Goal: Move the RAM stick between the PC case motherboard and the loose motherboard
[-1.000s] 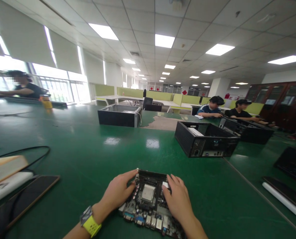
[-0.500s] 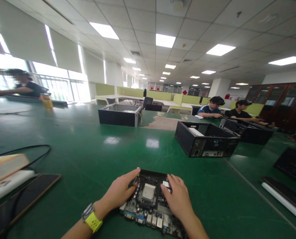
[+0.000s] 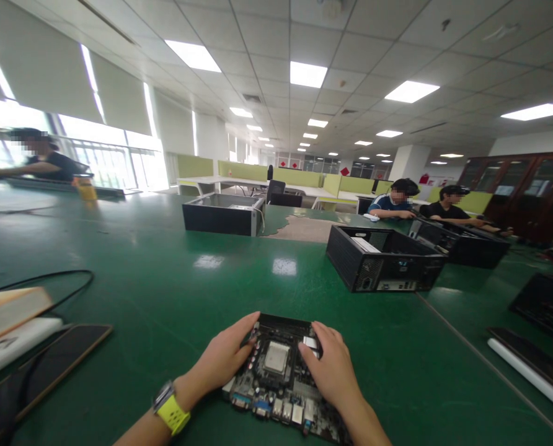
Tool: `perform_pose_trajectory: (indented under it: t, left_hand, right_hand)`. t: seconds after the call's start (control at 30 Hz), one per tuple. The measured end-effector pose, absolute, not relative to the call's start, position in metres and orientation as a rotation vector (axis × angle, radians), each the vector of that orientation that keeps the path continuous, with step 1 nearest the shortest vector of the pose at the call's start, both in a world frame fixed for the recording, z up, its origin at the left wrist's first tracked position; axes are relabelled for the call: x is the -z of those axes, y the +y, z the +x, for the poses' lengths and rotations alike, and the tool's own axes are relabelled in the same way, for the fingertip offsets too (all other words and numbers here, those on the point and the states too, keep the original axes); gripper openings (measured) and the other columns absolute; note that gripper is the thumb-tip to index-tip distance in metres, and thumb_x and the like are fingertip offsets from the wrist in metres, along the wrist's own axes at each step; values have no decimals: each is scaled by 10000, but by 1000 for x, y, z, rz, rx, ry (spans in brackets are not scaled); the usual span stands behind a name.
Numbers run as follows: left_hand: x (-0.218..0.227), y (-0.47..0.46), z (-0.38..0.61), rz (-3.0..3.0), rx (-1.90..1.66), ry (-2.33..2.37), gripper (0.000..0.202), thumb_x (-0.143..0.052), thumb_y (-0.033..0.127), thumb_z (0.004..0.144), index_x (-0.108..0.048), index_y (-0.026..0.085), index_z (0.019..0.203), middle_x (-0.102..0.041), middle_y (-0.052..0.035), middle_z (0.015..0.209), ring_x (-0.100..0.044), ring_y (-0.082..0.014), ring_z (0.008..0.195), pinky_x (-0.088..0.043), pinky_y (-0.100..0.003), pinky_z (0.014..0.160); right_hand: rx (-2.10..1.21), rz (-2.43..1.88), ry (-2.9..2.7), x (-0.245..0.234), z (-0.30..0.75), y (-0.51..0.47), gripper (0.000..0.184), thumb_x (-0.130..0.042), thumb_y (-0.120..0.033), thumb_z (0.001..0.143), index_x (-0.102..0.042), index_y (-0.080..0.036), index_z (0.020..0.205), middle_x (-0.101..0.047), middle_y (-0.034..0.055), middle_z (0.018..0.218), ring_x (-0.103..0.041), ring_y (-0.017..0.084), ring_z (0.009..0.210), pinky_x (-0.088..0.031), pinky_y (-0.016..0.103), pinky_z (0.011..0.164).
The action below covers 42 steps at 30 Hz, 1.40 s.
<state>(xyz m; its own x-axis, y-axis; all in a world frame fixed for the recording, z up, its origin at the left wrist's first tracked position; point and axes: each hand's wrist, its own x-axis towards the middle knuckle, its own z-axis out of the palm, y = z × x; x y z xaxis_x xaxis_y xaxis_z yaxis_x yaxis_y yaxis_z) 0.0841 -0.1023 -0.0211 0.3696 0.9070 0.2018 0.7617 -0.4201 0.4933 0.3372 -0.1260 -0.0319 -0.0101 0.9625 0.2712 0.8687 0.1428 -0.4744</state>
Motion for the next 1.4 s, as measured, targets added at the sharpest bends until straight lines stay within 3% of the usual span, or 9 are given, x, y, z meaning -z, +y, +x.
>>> perform_pose_trajectory:
  t: [1.4]
  left_hand:
    - [29,-101,81,2356,-635,1461,580,-430,253,820,-324,210,1389,-351,-33,1437,-389,-189,1273,-309,-334,1068]
  right_hand:
    - [-295,-1780,-1954,29,336,-127,585,-458,-469,792,-517,-116,1254,-522,94,1280,-417,240,1198,-308,353,1017]
